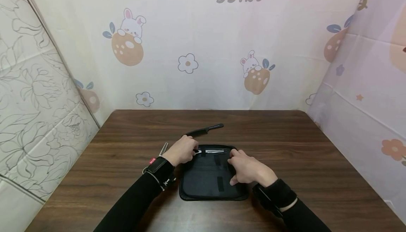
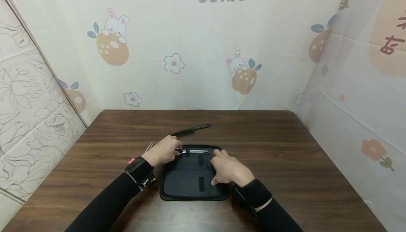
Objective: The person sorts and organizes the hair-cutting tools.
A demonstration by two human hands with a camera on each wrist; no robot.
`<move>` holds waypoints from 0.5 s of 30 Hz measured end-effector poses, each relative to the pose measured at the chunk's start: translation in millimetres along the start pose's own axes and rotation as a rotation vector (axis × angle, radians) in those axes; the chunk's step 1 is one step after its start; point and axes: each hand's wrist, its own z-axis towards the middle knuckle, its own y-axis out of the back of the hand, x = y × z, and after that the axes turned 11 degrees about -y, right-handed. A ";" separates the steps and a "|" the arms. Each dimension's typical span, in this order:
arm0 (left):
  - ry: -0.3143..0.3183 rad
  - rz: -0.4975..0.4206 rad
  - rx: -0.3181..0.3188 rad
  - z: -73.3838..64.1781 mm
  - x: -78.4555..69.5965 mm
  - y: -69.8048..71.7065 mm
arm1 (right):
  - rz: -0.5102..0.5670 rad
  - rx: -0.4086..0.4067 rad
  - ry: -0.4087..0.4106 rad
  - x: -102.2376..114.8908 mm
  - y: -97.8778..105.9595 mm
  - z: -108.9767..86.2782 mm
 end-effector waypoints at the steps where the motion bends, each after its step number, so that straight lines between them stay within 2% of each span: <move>1: 0.001 -0.002 0.001 0.2 -0.2 -0.3 | 0.001 0.000 0.002 0.0 -0.2 -0.2; 15: 0.015 -0.002 0.018 4.3 -1.4 -0.1 | -0.004 -0.001 0.002 -1.3 -1.7 1.5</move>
